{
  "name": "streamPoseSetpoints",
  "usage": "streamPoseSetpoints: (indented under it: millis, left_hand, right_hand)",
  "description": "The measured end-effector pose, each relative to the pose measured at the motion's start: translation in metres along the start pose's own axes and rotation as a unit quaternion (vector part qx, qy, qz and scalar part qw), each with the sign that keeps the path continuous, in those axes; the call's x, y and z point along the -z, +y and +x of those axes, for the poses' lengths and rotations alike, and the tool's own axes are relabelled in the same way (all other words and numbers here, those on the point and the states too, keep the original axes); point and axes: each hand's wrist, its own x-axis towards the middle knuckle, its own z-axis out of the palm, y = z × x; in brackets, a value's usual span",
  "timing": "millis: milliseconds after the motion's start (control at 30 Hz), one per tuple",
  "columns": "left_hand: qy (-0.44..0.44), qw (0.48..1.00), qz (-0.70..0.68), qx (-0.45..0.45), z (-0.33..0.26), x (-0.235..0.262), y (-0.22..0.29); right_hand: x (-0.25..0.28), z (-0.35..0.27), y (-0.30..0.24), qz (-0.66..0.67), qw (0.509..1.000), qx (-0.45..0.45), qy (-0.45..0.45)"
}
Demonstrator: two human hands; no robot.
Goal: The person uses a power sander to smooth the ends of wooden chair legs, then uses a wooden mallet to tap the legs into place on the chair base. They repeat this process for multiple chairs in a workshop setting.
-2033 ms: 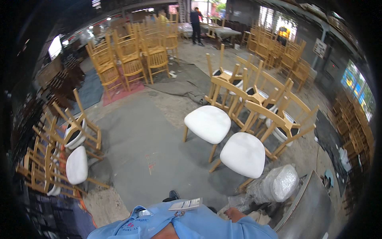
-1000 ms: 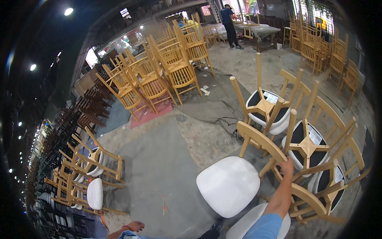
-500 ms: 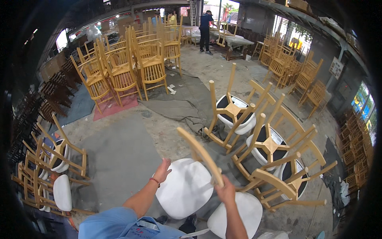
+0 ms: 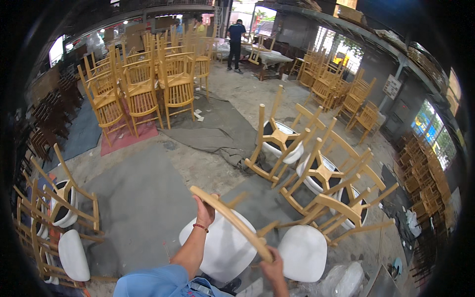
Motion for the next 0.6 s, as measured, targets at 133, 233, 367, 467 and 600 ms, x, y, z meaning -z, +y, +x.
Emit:
streamPoseSetpoints:
  millis: [133,233,367,467,600]
  left_hand:
    - [-0.124,0.881,0.399,-0.221,-0.018,-0.046,0.021]
    - [-0.266,0.908,0.307,-0.099,-0.028,-0.107,0.078]
    - [-0.402,0.805,0.357,-0.251,-0.107,-0.275,0.132]
    - [-0.388,0.839,0.239,-0.298,-0.186,-0.356,0.141]
    - [-0.439,0.710,0.310,-0.454,-0.348,-0.482,0.141]
  right_hand:
    - [0.080,-0.006,-0.037,0.054,0.996,-0.002,0.076]
    - [0.133,-0.018,-0.069,0.103,0.988,0.020,0.112]
    - [0.207,-0.099,-0.116,0.177,0.953,0.127,0.208]
    - [0.244,-0.191,-0.119,0.271,0.890,0.210,0.301]
    - [0.268,-0.366,-0.020,0.203,0.892,0.143,0.377]
